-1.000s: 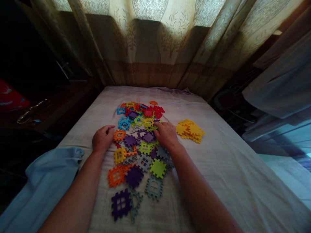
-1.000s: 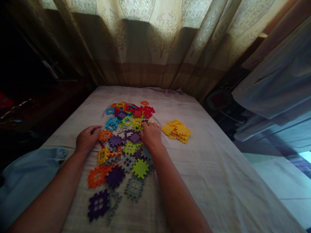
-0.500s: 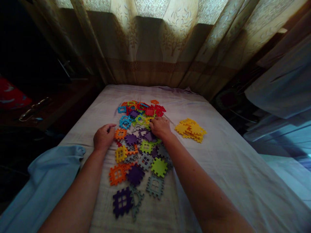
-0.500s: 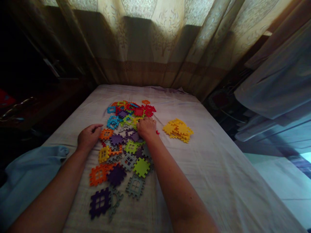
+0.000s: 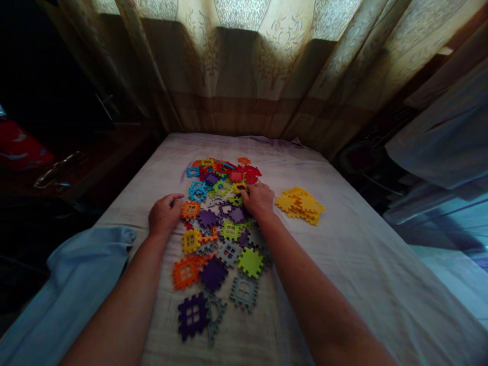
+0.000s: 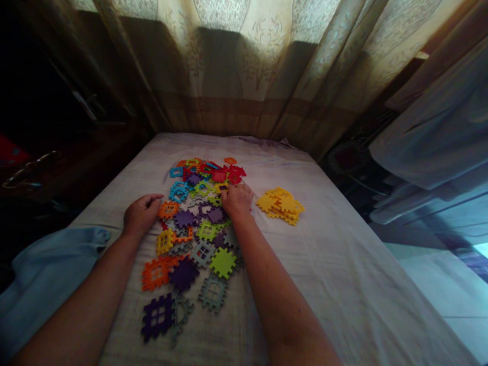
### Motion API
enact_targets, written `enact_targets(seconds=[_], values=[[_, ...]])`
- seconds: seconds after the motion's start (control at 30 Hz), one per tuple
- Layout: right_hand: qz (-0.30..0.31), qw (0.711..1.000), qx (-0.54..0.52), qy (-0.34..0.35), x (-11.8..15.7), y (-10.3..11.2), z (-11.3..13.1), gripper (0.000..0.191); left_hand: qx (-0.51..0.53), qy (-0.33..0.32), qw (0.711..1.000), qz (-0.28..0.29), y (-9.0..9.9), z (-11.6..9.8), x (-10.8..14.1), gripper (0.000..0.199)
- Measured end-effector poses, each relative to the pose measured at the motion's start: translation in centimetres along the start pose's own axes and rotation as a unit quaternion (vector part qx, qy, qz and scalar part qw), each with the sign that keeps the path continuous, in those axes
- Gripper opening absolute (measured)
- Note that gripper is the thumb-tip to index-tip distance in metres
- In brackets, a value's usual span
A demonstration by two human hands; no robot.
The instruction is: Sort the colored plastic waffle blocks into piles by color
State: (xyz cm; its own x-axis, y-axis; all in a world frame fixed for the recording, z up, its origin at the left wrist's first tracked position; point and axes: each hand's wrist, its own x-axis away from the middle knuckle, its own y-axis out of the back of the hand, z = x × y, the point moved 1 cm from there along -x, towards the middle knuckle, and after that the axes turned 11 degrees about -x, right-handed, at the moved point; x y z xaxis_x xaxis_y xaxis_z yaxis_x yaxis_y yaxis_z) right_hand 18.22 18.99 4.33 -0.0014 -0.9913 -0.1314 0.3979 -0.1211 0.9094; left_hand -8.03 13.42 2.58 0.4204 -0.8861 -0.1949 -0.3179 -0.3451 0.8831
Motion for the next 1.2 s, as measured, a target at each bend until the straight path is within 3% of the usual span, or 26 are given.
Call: enact_targets(seconds=[0.23, 0.4, 0.5, 0.63, 0.77, 0.87, 1.07, 1.2], values=[[0.036, 0.999, 0.032, -0.002, -1.3, 0.3, 0.6, 0.04, -0.006, 0.004, 1.0, 0.003, 0.2, -0.2, 0.1, 0.039], [0.013, 0.999, 0.029, 0.029, -1.4, 1.1, 0.8, 0.036, -0.005, -0.001, 1.0, -0.003, 0.0, 0.1, 0.0, 0.039], [-0.036, 0.999, -0.008, 0.01, -1.1, 1.9, -0.6, 0.037, -0.007, 0.002, 1.0, 0.0, -0.2, 0.3, -0.1, 0.04], [-0.08, 0.991, -0.068, -0.088, -0.1, 3.8, -4.8, 0.035, -0.003, -0.002, 1.0, 0.001, -0.2, 0.3, -0.2, 0.041], [-0.122, 0.971, -0.094, -0.181, 1.7, 6.0, -9.1, 0.038, 0.01, 0.0, 1.0, 0.003, -0.1, 0.3, -0.1, 0.042], [-0.133, 0.965, -0.084, -0.208, 3.7, 7.0, -10.6, 0.045, 0.027, 0.005, 1.0, -0.002, 0.0, 0.4, 0.0, 0.043], [-0.089, 0.975, -0.062, -0.195, 9.3, 5.9, -10.6, 0.036, 0.103, -0.035, 0.993, 0.05, 0.5, 0.9, 0.0, 0.042], [-0.073, 0.982, -0.073, -0.158, 12.1, 4.2, -9.6, 0.033, 0.139, -0.06, 0.986, 0.068, 1.5, 1.8, 1.8, 0.052]])
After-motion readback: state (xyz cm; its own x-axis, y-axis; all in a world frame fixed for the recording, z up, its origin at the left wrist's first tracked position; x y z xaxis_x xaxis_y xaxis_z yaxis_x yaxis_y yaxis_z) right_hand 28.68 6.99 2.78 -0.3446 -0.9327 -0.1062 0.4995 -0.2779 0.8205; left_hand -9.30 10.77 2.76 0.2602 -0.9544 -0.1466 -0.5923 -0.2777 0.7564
